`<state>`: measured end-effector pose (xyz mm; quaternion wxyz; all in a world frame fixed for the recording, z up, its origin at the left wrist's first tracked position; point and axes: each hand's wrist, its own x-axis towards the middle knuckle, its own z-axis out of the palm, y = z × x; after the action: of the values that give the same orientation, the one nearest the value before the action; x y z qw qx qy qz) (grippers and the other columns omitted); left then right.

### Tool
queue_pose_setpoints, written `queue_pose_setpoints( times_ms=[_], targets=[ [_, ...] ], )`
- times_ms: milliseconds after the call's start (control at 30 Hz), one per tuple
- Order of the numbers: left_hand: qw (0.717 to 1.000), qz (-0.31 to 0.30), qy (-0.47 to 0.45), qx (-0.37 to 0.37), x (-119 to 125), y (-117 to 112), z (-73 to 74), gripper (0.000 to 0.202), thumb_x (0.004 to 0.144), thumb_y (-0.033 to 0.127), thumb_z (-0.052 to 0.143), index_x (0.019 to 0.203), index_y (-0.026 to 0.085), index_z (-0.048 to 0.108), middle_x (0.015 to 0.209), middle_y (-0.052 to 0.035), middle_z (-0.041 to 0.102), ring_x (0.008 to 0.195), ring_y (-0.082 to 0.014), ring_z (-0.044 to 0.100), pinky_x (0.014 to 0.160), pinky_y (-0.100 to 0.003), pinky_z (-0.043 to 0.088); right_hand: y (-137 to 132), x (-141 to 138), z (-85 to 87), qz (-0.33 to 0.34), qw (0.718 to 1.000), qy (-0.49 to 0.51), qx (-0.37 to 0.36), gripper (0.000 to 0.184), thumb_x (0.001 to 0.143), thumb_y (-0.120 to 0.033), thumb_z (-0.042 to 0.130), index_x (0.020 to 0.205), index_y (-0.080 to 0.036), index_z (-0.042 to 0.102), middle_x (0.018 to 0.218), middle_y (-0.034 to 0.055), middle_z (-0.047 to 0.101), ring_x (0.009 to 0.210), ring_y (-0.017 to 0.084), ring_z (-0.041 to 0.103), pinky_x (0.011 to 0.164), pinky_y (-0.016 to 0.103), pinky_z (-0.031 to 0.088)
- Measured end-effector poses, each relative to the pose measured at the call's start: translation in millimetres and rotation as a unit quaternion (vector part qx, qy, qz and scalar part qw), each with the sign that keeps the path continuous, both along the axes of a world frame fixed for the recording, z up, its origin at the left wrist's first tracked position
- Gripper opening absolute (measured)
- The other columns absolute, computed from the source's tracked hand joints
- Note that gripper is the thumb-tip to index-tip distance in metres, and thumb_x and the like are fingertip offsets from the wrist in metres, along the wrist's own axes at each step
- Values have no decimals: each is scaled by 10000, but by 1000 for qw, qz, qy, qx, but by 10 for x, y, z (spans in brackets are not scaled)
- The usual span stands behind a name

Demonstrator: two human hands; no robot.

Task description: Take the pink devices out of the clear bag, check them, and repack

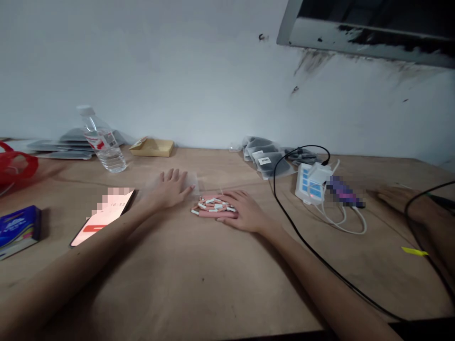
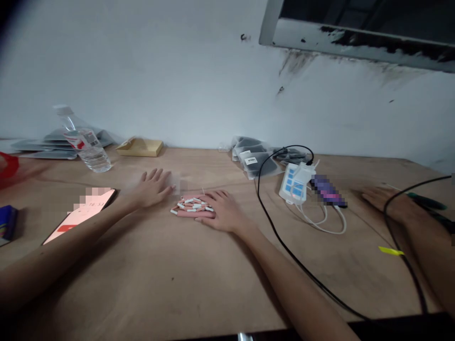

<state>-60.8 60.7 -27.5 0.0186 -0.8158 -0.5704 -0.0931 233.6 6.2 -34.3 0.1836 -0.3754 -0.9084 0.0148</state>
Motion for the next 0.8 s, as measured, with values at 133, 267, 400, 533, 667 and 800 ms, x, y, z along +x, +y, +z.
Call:
queue_pose_setpoints(
  times_ms=[133,267,400,533,667,800],
  targets=[
    [999,-30,21,2,-32,-21,26,749,1003,626,212,1509,103,388,1530,-246,429,1442,-418,349,1130,-632,239,50,59,-12,22,999,44,1,570,858,-545,701,1311,-210,615,1296,141,658,1167,326,606,999,504,462],
    [997,-62,34,7,-59,-59,45,864,941,747,267,1515,110,369,1518,-254,433,1430,-420,356,1136,-624,237,142,142,-62,-3,993,119,9,545,842,-576,710,1227,-196,638,1203,136,706,1098,323,647,959,497,485],
    [995,-96,33,3,-38,-124,29,1071,761,897,440,1542,176,310,1537,-240,408,1433,-440,329,1152,-634,191,216,194,-120,-42,985,167,5,508,838,-582,712,1190,-223,641,1150,110,727,1037,317,677,917,487,509],
    [991,-131,17,17,37,-212,55,1055,728,908,474,1505,203,361,1463,-216,478,1361,-431,402,1141,-602,228,224,192,-154,-55,978,202,-3,489,818,-563,737,1174,-240,648,1110,86,741,995,303,692,898,469,523],
    [990,-137,-1,17,89,-251,93,1015,728,905,479,1444,188,433,1380,-210,525,1293,-422,447,1113,-582,270,214,186,-150,-68,971,227,-18,479,813,-544,741,1175,-241,663,1100,83,746,978,301,701,881,458,537],
    [990,-139,-16,20,79,-236,98,970,715,926,473,1388,227,486,1353,-181,547,1254,-410,470,1093,-568,297,221,185,-128,-94,959,263,-38,487,800,-533,751,1168,-228,661,1085,90,752,953,299,711,851,448,555]
  ],
)
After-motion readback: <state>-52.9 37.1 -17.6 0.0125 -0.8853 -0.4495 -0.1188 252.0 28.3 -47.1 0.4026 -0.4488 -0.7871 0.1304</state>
